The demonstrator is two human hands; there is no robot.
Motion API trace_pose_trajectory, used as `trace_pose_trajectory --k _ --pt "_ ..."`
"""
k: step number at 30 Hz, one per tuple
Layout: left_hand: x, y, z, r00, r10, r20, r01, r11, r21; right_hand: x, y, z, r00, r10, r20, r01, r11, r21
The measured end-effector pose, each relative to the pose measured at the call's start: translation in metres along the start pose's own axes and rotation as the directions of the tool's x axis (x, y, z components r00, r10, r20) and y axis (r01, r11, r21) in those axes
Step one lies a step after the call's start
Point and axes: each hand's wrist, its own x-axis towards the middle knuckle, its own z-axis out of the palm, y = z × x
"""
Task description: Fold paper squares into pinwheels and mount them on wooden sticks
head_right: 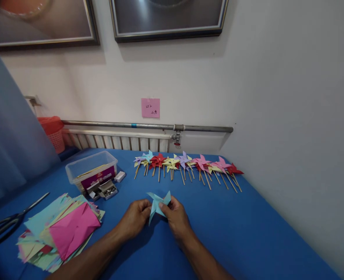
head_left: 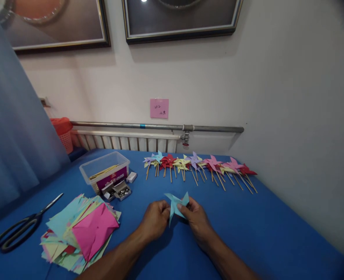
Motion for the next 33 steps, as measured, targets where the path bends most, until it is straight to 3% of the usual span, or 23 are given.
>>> trace_pose_trajectory --k 19,33 --pt "0.001 0.002 0.001 1.0 0.012 0.005 -0.011 1.0 -0.015 0.004 0.002 -0.002 0.999 0.007 0.033 -0.006 1.0 -0.027" --pt "-0.001 0.003 0.001 0.997 0.049 -0.052 -0.047 0.998 0.053 0.009 0.01 -0.005 1.0 -0.019 0.018 0.02 0.998 -0.06"
